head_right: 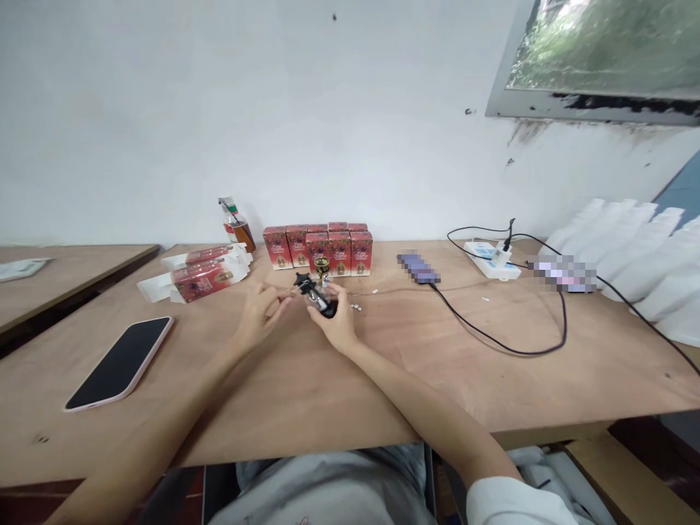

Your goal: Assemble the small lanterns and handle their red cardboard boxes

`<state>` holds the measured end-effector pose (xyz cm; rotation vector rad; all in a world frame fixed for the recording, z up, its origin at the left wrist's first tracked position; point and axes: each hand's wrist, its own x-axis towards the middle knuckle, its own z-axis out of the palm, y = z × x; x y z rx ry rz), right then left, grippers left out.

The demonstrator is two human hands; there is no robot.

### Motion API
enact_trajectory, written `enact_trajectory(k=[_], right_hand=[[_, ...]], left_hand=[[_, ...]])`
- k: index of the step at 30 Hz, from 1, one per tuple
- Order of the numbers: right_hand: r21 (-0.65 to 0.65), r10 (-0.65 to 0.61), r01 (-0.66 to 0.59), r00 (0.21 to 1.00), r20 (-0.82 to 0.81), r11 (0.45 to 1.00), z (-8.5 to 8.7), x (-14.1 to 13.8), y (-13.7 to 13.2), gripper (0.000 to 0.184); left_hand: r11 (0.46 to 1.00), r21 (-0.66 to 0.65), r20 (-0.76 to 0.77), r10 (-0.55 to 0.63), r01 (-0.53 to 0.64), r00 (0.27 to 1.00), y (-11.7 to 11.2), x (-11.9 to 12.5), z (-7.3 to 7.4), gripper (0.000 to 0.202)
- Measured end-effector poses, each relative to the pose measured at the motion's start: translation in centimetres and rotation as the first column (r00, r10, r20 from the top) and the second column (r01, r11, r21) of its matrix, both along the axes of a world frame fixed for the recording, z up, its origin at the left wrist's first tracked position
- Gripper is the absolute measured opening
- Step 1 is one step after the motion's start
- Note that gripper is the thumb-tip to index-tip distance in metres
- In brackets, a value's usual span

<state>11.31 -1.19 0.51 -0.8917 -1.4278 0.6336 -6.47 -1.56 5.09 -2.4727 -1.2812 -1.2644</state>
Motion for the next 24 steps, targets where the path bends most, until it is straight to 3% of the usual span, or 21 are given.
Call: enact_trajectory(k=[3,5,6,8,10,14,16,20,24], right_hand=[[-0.052,-0.038,0.031,0.992,-0.121,0.998,0.1,-0.3,-0.1,0.05],[-0.126,-0.001,-0.023,0.981,-0.193,0.992,0.2,-0.5,-0.2,0.044],[-0.172,0.047,-0.088,0.972,-0.231,0.981,0.1,-0.7,-0.2,0.041],[-0.255,0.153,-0.238,0.937,-0.313,0.937,0.1,-1.0,-0.3,0.037],[-0.309,0.211,-0.339,0.9,-0.382,0.888,0.0,-1.2,-0.2,0.036],[-0.379,0.228,-0.397,0.88,-0.417,0.836,-0.1,-1.1,-0.1,0.035],[-0.408,0.231,-0.406,0.881,-0.414,0.817,-0.1,-1.1,0.0,0.033],[-0.421,0.209,-0.384,0.891,-0.404,0.822,-0.2,-1.3,-0.1,0.028],[-0.353,0.136,-0.233,0.951,-0.278,0.906,-0.5,-1.4,0.0,0.025]], left_hand=[[0.996,-0.071,0.327,0.076,-0.056,0.942,0.9,-1.1,0.3,0.022],[0.97,-0.226,0.575,0.057,0.092,0.816,1.6,-1.4,0.2,0.022],[0.928,-0.308,0.7,0.073,0.208,0.71,1.8,-1.4,0.1,0.021],[0.792,-0.43,0.855,0.203,0.433,0.478,2.1,-1.1,-0.3,0.018],[0.647,-0.507,0.862,0.363,0.569,0.354,2.0,-0.5,-0.8,0.018],[0.453,-0.618,0.772,0.501,0.642,0.39,1.4,0.9,-1.9,0.017],[0.393,-0.618,0.748,0.562,0.681,0.354,1.0,1.4,-2.2,0.021],[0.4,-0.575,0.744,0.62,0.714,0.251,0.9,1.5,-2.3,0.021],[0.425,-0.549,0.756,0.619,0.719,0.211,1.1,1.1,-2.2,0.013]])
